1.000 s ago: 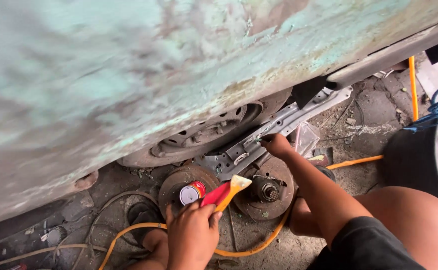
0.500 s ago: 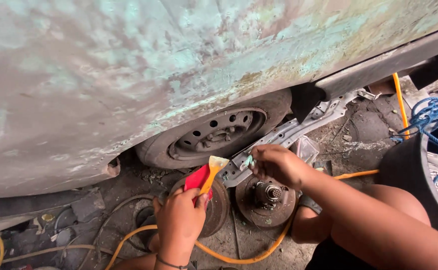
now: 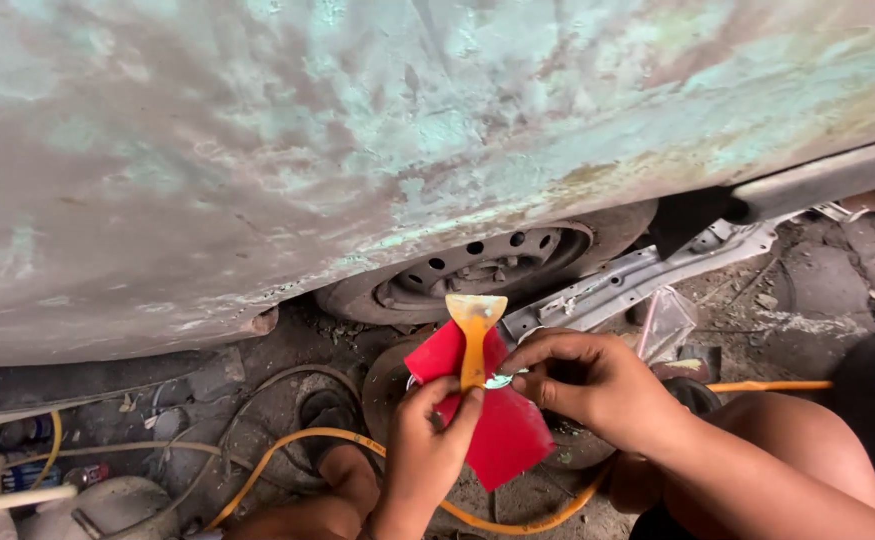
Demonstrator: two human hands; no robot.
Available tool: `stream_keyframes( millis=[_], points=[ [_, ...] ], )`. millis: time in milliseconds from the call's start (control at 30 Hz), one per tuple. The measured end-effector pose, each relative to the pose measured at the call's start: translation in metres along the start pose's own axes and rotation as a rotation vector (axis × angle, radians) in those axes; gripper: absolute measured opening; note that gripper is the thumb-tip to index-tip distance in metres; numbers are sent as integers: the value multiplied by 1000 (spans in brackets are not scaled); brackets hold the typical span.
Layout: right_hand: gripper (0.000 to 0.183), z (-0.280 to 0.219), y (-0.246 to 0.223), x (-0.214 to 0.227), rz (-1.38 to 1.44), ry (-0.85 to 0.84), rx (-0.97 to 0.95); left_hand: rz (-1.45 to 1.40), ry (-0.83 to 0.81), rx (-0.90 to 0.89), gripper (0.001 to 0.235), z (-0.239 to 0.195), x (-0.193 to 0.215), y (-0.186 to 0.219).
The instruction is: The person applies a green body filler to the lower side panel of a car using a red plastic spreader and a small yellow scraper. They smooth the filler into the surface and scrape off excess material from the tools.
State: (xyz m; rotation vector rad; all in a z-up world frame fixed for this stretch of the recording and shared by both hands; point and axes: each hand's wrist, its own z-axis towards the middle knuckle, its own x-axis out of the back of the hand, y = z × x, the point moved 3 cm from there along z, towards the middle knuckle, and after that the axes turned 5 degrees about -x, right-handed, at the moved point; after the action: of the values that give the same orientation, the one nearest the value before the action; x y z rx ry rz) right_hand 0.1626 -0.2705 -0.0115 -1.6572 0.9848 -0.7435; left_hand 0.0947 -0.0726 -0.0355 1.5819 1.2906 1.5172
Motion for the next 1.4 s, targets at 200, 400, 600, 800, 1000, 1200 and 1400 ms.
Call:
stream_keyframes(
  millis=[200, 400, 600, 800, 1000, 1200, 1400],
  points=[
    [18, 17, -15, -5, -150, 51, -8, -225, -53, 241, 27, 3, -5, -7],
    [18, 27, -13, -5, -202, 97, 32, -279, -17, 288, 30, 7, -6, -9],
    [26, 28, -6, -6, -202, 93, -14, -274, -18, 313, 30, 7, -4, -6],
    [38, 24, -8, -6, -168, 122, -54, -318, 7, 285, 28, 4, -3, -6],
    [16, 17, -11, -11, -35, 150, -171, -351, 22, 275, 27, 0, -2, -9],
    [13, 15, -4, -13, 96, 133, -165, -365, 39, 294, 30, -1, -2, -14],
    [29, 12, -1, -16, 91, 110, -150, -420, 71, 199, 23, -3, -2, -18]
  ],
)
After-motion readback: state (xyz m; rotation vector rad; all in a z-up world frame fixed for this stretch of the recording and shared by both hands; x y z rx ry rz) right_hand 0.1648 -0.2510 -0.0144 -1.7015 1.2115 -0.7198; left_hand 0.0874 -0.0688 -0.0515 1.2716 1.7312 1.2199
